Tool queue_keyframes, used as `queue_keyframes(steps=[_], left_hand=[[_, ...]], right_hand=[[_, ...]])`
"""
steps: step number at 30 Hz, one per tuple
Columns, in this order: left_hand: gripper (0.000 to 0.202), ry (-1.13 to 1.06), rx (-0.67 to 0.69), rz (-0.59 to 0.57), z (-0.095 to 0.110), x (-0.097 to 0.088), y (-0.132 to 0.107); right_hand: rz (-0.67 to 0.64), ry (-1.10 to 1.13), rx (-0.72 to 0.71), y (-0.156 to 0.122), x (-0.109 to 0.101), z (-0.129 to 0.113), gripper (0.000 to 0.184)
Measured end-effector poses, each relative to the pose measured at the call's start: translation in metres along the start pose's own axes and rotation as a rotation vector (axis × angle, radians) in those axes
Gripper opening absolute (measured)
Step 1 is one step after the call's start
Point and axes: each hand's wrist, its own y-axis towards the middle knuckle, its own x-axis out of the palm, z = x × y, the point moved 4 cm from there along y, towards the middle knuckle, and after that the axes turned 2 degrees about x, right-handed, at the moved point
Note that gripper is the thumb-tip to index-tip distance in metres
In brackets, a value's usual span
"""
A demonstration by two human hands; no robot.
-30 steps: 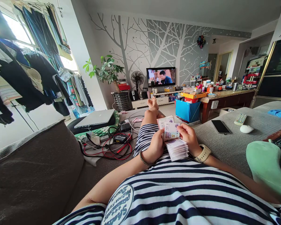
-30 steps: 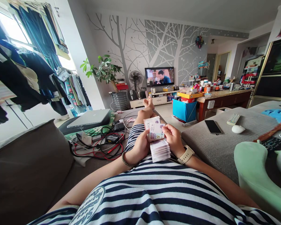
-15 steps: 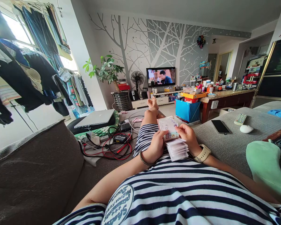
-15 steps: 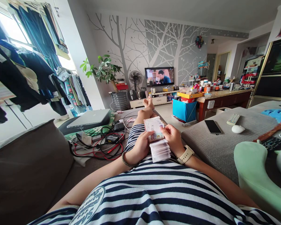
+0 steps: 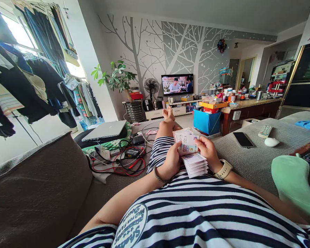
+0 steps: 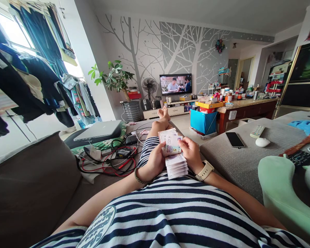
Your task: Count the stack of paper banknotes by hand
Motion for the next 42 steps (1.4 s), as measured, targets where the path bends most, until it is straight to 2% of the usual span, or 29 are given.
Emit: queue_keyframes(steps=[9, 23, 28, 32, 35, 42], left_hand=[[0.026, 0.004, -0.025, -0.002, 0.001, 0.002, -0.004], [0.024, -0.018, -0.012, 0.006, 0.002, -0.002, -0.006], [0.023, 0.021, 0.001, 0.047, 0.002, -0.005, -0.008], [0.024, 0.060, 0.030, 0.009, 0.005, -0.005, -0.012], [0.027, 0.080, 0.026, -0.018, 0.005, -0.006, -0.014], [0.025, 0.017, 0.000, 0.029, 0.006, -0.005, -0.013]], right_hand=[[0.020, 0.087, -0.001, -0.002, 0.002, -0.003, 0.052], [0.018, 0.079, -0.013, -0.007, 0.004, 0.002, 0.057], [0.021, 0.085, -0.018, -0.008, 0.004, 0.002, 0.063], [0.043, 0.018, 0.010, -0.005, 0.005, 0.005, 0.064], [0.034, 0.003, 0.035, -0.005, 0.006, 0.007, 0.063], [0.020, 0.068, -0.003, -0.009, 0.010, 0.002, 0.056]])
